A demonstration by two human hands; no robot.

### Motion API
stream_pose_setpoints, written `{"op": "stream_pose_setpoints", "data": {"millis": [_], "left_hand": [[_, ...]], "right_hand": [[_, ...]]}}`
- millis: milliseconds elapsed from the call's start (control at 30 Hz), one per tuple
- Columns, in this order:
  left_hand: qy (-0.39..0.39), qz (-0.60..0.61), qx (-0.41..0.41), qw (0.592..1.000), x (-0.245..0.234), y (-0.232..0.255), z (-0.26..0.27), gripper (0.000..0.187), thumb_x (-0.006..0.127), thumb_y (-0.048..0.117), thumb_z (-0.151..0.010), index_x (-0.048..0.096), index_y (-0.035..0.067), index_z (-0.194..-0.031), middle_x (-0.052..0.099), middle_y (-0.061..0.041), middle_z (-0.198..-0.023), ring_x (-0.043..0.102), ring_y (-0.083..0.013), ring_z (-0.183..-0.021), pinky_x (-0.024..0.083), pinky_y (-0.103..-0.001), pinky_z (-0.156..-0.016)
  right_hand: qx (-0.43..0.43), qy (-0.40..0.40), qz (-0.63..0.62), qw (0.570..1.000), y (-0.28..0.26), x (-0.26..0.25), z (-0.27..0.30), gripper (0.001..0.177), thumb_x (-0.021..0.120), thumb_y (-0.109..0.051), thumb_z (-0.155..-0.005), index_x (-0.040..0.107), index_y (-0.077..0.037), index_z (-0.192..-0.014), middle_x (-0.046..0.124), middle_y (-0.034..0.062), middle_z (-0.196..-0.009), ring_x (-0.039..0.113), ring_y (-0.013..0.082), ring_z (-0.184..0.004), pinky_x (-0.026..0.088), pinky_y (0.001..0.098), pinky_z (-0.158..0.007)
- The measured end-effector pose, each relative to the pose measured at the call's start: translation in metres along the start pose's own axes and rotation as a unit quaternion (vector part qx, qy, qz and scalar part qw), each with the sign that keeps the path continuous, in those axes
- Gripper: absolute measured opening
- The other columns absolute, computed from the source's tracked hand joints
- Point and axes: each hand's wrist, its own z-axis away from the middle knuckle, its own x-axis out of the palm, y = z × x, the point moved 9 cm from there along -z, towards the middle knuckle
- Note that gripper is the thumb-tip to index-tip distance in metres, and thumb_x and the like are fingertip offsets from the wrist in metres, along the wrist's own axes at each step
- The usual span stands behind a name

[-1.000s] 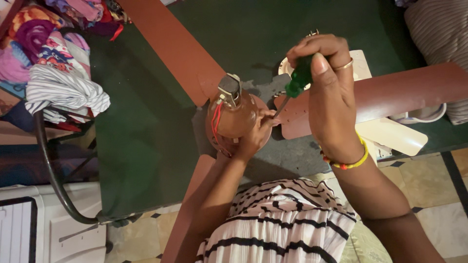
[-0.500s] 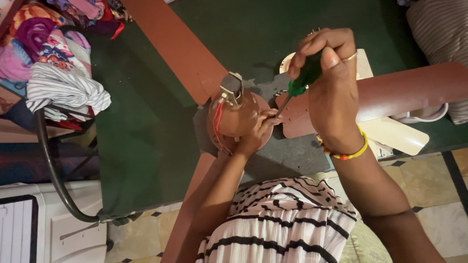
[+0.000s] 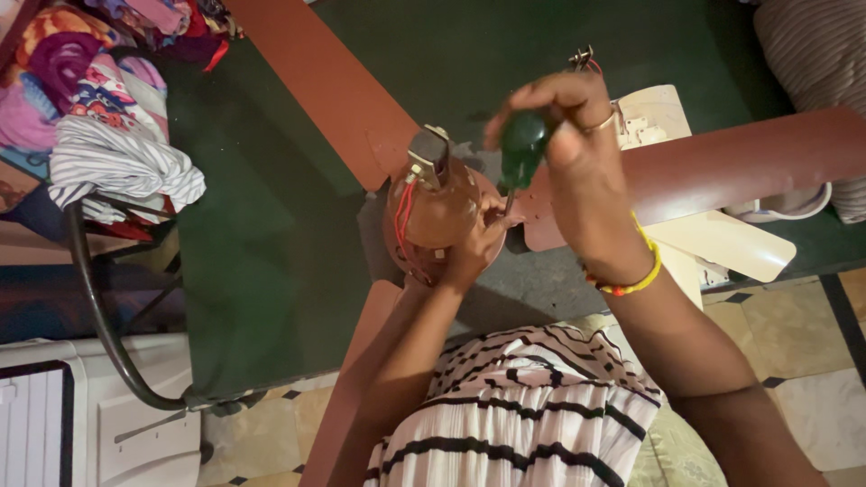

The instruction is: The person uses a screwdriver to tighten screws on the motor housing of a ceiling fan, then moves to a second fan and repeats the tightening on its motor housing. The person handles the fan blades and motor housings while working on the floor.

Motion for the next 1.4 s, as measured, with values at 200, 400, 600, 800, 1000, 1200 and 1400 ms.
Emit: {"op": "stream_pose_setpoints", "data": {"millis": [200,400,600,800,1000,1200,1400], "left_hand": [[-0.011,0.038,-0.054,0.998,0.002,0.010,0.000,0.016,0.070,0.011,-0.096,0.062,0.000,-0.106,0.069,-0.004,-0.097,0.067,-0.0110,-0.096,0.052,-0.028,-0.090],[-0.025,-0.300,-0.004,0.954,0.006,0.047,0.009,0.034,0.076,0.013,-0.093,0.065,0.005,-0.125,0.063,-0.009,-0.114,0.065,-0.0237,-0.106,0.052,-0.037,-0.092],[-0.003,-0.566,0.156,0.809,0.024,0.094,0.027,0.030,0.058,0.005,-0.088,0.064,0.009,-0.118,0.063,-0.010,-0.122,0.059,-0.0353,-0.117,0.051,-0.045,-0.096],[-0.068,-0.637,0.129,0.757,0.030,0.090,0.021,0.029,0.060,0.014,-0.089,0.064,0.010,-0.118,0.060,-0.006,-0.117,0.058,-0.0282,-0.107,0.051,-0.040,-0.092],[-0.148,-0.767,0.178,0.599,0.050,0.069,0.009,0.041,0.060,0.017,-0.076,0.063,0.017,-0.117,0.057,-0.001,-0.114,0.054,-0.0224,-0.098,0.050,-0.032,-0.084],[-0.085,-0.801,0.231,0.545,0.048,0.073,0.011,0.029,0.060,0.024,-0.087,0.062,0.018,-0.115,0.056,0.001,-0.113,0.052,-0.0189,-0.095,0.051,-0.036,-0.086],[-0.049,-0.802,0.254,0.539,0.048,0.067,0.010,0.022,0.060,0.024,-0.092,0.066,0.013,-0.111,0.058,-0.002,-0.093,0.054,-0.0183,-0.089,0.050,-0.035,-0.076]], "right_hand": [[0.005,-0.004,0.069,0.998,0.013,-0.005,0.009,0.033,0.058,-0.034,-0.120,0.042,-0.011,-0.137,0.055,0.0076,-0.104,0.052,0.0118,-0.086,0.045,0.0244,-0.078],[-0.042,0.090,0.014,0.995,0.000,-0.046,0.012,0.033,0.060,-0.040,-0.121,0.046,-0.013,-0.132,0.052,0.0082,-0.092,0.050,0.0153,-0.073,0.043,0.0262,-0.064],[-0.071,0.123,0.030,0.989,-0.034,-0.078,0.039,0.036,0.060,-0.045,-0.118,0.046,-0.013,-0.128,0.049,0.0101,-0.083,0.050,0.0201,-0.065,0.044,0.0296,-0.058],[-0.048,0.145,0.046,0.987,-0.051,-0.083,0.072,0.040,0.060,-0.049,-0.114,0.048,-0.011,-0.122,0.049,0.0087,-0.084,0.051,0.0181,-0.062,0.045,0.0337,-0.063],[-0.022,0.129,0.032,0.991,-0.051,-0.073,0.091,0.040,0.061,-0.047,-0.111,0.046,-0.012,-0.123,0.052,0.0077,-0.088,0.053,0.0149,-0.067,0.046,0.0316,-0.062],[-0.016,0.144,-0.020,0.989,-0.032,-0.074,0.097,0.037,0.062,-0.042,-0.113,0.044,-0.011,-0.123,0.052,0.0084,-0.091,0.047,0.0154,-0.067,0.044,0.0311,-0.061],[-0.015,0.140,-0.014,0.990,-0.027,-0.075,0.103,0.038,0.062,-0.042,-0.112,0.043,-0.011,-0.123,0.052,0.0096,-0.093,0.048,0.0153,-0.068,0.044,0.0314,-0.062]]}}
